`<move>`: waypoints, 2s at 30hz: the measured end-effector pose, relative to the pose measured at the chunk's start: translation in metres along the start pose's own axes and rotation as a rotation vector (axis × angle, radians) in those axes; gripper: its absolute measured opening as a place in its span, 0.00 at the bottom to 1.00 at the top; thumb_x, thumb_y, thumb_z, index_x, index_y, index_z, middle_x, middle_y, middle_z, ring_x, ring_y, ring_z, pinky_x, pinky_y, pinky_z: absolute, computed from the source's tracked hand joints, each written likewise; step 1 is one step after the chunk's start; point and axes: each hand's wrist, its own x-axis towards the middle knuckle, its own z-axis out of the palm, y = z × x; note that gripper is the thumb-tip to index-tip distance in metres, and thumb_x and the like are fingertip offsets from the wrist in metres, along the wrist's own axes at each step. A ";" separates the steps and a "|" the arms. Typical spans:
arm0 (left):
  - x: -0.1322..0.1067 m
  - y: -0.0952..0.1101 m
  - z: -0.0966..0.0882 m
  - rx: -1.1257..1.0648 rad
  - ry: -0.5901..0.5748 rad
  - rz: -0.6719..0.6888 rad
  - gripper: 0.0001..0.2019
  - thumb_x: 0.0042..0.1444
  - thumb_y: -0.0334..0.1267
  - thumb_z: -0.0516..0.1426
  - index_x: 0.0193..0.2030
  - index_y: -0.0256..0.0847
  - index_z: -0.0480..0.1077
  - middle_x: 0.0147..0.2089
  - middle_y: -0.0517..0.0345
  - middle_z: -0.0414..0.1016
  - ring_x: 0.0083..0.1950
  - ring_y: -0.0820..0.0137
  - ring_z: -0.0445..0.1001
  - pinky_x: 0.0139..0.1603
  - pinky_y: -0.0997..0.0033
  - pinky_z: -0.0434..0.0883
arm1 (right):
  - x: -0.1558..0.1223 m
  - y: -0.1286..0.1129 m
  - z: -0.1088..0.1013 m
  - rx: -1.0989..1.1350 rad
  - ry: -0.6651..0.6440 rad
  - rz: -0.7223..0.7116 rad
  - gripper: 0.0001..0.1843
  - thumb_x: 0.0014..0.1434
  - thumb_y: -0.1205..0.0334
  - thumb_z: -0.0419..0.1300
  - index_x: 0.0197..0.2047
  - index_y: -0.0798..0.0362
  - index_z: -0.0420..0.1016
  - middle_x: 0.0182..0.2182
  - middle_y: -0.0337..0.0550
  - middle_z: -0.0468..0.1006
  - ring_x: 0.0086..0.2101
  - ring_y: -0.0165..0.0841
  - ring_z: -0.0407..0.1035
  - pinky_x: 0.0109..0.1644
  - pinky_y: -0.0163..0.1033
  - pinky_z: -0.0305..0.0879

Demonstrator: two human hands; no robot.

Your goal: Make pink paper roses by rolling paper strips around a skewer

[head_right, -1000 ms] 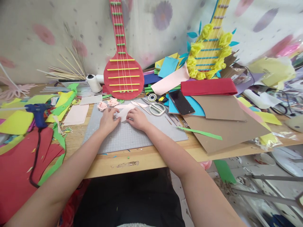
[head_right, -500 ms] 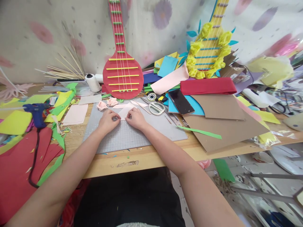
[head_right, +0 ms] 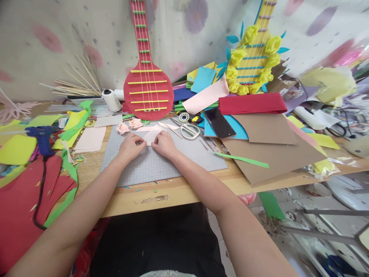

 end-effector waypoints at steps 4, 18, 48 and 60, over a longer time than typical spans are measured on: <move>0.001 -0.001 0.004 0.022 0.016 0.048 0.09 0.47 0.44 0.58 0.27 0.41 0.73 0.35 0.53 0.68 0.43 0.62 0.67 0.45 0.64 0.64 | -0.001 0.000 0.000 -0.010 -0.003 -0.006 0.06 0.50 0.62 0.59 0.26 0.55 0.71 0.36 0.45 0.68 0.41 0.34 0.62 0.49 0.38 0.58; 0.001 0.001 0.011 0.027 0.031 0.105 0.08 0.48 0.41 0.57 0.33 0.44 0.75 0.38 0.53 0.66 0.45 0.61 0.63 0.50 0.60 0.60 | -0.007 -0.006 -0.003 -0.209 0.013 -0.122 0.10 0.53 0.61 0.56 0.39 0.56 0.66 0.39 0.50 0.68 0.43 0.40 0.60 0.47 0.44 0.58; 0.025 -0.008 0.005 -0.368 -0.081 -0.034 0.16 0.46 0.30 0.53 0.44 0.38 0.68 0.48 0.52 0.72 0.36 0.72 0.71 0.44 0.67 0.69 | -0.007 0.013 -0.017 -0.033 0.092 -0.055 0.12 0.48 0.65 0.53 0.39 0.53 0.65 0.39 0.46 0.70 0.39 0.35 0.63 0.46 0.41 0.59; 0.012 -0.025 -0.004 -0.462 -0.328 0.075 0.23 0.37 0.24 0.46 0.41 0.36 0.71 0.35 0.55 0.76 0.36 0.69 0.74 0.41 0.66 0.71 | -0.002 0.018 -0.014 0.119 0.064 -0.179 0.16 0.50 0.67 0.54 0.44 0.55 0.64 0.43 0.46 0.70 0.44 0.32 0.63 0.50 0.39 0.58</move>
